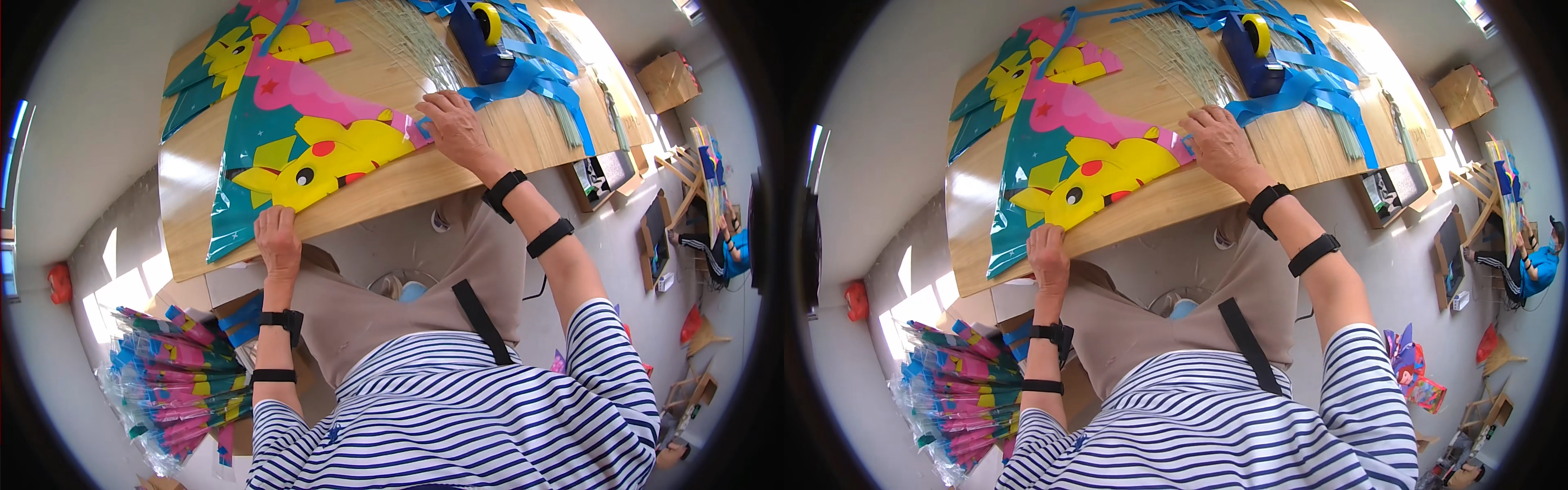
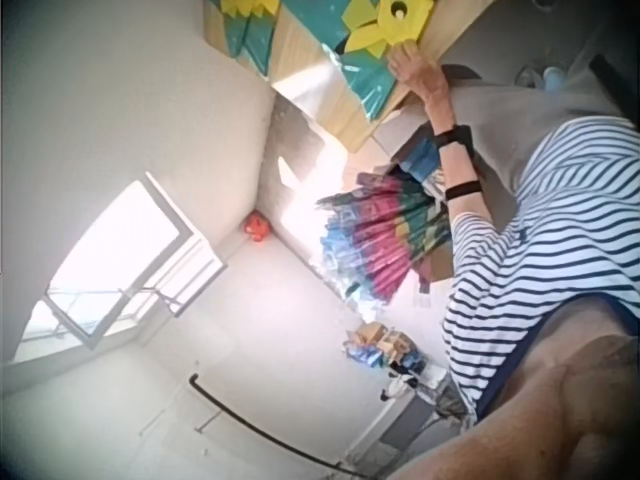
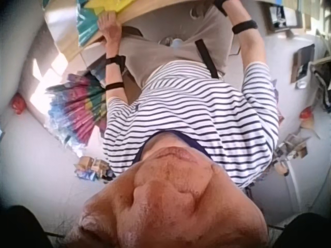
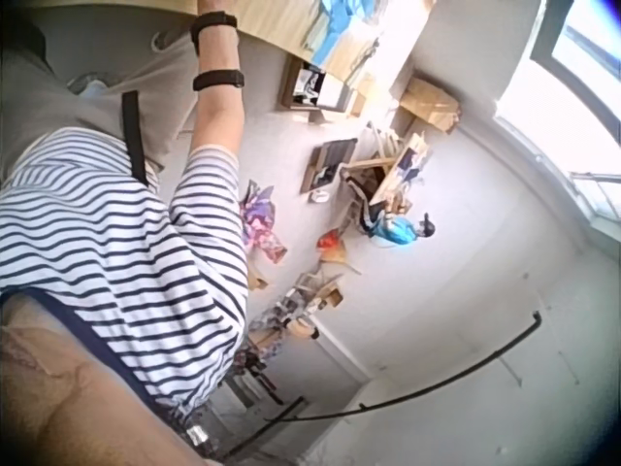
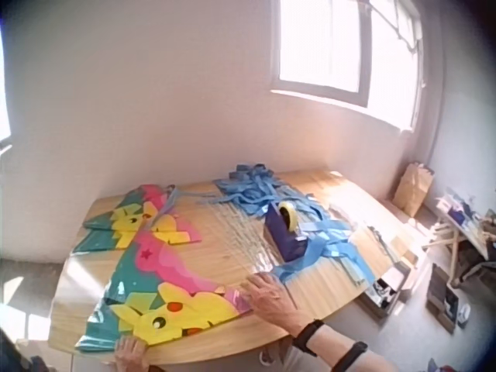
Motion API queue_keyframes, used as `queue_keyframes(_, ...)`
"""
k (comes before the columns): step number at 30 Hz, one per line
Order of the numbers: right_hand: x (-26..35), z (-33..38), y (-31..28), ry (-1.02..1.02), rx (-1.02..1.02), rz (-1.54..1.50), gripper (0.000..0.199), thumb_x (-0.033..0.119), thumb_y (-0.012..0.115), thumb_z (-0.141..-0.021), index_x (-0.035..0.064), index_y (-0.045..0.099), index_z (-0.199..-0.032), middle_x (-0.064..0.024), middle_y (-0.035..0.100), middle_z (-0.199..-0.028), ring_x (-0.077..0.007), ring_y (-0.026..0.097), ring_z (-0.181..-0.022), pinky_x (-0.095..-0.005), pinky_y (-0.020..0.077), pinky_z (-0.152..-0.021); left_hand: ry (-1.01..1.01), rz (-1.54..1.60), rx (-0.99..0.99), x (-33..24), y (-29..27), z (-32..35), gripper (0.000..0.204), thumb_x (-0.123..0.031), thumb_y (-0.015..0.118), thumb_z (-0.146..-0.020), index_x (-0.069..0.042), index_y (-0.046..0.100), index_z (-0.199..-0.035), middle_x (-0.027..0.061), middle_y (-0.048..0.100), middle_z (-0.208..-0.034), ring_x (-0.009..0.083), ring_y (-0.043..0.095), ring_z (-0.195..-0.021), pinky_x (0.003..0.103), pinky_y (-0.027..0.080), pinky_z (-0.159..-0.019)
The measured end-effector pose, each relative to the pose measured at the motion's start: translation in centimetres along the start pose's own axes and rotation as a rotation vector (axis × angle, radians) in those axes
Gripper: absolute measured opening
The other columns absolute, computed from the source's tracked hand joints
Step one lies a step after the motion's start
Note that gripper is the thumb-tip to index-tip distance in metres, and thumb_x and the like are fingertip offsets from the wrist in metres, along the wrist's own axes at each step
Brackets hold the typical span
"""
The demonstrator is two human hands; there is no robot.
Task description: The recorder is assembling colorful paper kites by folding and taping pre-cut paper components and then sliding them into clear plastic sleeves.
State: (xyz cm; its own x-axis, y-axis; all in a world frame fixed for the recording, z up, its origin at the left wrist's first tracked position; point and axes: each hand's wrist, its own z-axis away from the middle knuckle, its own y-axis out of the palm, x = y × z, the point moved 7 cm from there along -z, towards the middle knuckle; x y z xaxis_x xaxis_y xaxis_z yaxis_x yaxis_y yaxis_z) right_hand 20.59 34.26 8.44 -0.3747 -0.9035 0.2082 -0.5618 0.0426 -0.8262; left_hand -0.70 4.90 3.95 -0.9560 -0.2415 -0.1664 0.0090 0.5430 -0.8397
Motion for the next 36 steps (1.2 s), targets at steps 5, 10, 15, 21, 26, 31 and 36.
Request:
queue_keyframes(5, -1.4, 0.5, 2.0, 0.016, 0.262, 0.049, 0.024, 0.028, 0.071, -0.091, 0.0096, 0.072, -0.106, -0.0089, 0.068, -0.108, -0.0307, 0.056, -0.116, -0.0545, 0.0323, -0.118, 0.02, -0.005, -0.001, -0.3, -0.4, -0.1, 0.022, 0.005, 0.062, -0.076, -0.004, 0.065, -0.096, 0.0115, 0.063, -0.1, 0.0323, 0.061, -0.1, 0.042, 0.048, -0.087)
queue_keyframes(10, -3.2, 2.7, 0.5, 0.125, 0.401, 0.086, 0.027, 0.035, 0.071, -0.091, 0.008, 0.073, -0.096, -0.0093, 0.07, -0.095, -0.0299, 0.058, -0.115, -0.0604, 0.0274, -0.119, -0.006, -0.007, 0.005, 1.2, -0.6, 1.0, 0.022, 0.005, 0.062, -0.076, -0.004, 0.065, -0.096, 0.0122, 0.063, -0.101, 0.0329, 0.061, -0.1, 0.043, 0.048, -0.088)
queue_keyframes(15, -6.3, 5.7, -2.6, 0.268, 0.554, 0.103, 0.037, 0.044, 0.07, -0.091, 0.0079, 0.072, -0.084, -0.013, 0.071, -0.085, -0.0336, 0.062, -0.107, -0.0637, 0.0261, -0.118, -0.005, -0.002, 0.019, 1.6, -1.5, 0.9, 0.02, 0.005, 0.061, -0.077, -0.003, 0.065, -0.095, 0.0123, 0.063, -0.101, 0.0329, 0.06, -0.1, 0.043, 0.048, -0.087)
queue_keyframes(21, -15.5, 9.7, -7.7, 0.512, 0.546, 0.234, 0.044, 0.051, 0.071, -0.09, 0.0073, 0.075, -0.083, -0.0165, 0.072, -0.087, -0.038, 0.066, -0.097, -0.0549, 0.0422, -0.098, -0.03, 0.034, 0.03, 1.5, -1.4, 0.7, 0.018, 0.004, 0.06, -0.079, -0.003, 0.064, -0.094, 0.0116, 0.062, -0.101, 0.0325, 0.059, -0.101, 0.042, 0.048, -0.086)
queue_keyframes(26, -22.0, 12.2, -12.5, 0.812, 0.611, 0.525, 0.039, 0.042, 0.07, -0.092, 0.0053, 0.076, -0.102, -0.0157, 0.074, -0.107, -0.0364, 0.065, -0.11, -0.059, 0.0413, -0.1, -0.058, 0.036, 0.033, 1.5, -1.1, 1.0, 0.018, 0.005, 0.059, -0.078, -0.003, 0.064, -0.094, 0.0119, 0.061, -0.1, 0.0327, 0.059, -0.101, 0.042, 0.048, -0.086)
queue_keyframes(31, -19.8, 8.9, -12.6, 0.602, 0.36, 0.792, 0.017, 0.023, 0.07, -0.086, 0.01, 0.077, -0.095, -0.0122, 0.069, -0.113, -0.0376, 0.055, -0.126, -0.0659, 0.0364, -0.106, -0.062, 0.047, 0.029, 1.2, -1.1, 0.8, 0.02, 0.007, 0.059, -0.077, -0.002, 0.063, -0.093, 0.0124, 0.061, -0.101, 0.0334, 0.058, -0.101, 0.043, 0.048, -0.086)
queue_keyframes(36, -17.0, 6.5, -4.5, 0.702, 0.392, 0.183, 0.019, 0.024, 0.075, -0.074, 0.0113, 0.075, -0.088, -0.0126, 0.074, -0.099, -0.0344, 0.069, -0.102, -0.0452, 0.0548, -0.087, -0.085, 0.064, 0.038, 1.3, -1.3, 0.6, 0.019, 0.007, 0.058, -0.077, -0.002, 0.062, -0.093, 0.0125, 0.061, -0.101, 0.0339, 0.058, -0.101, 0.043, 0.047, -0.086)
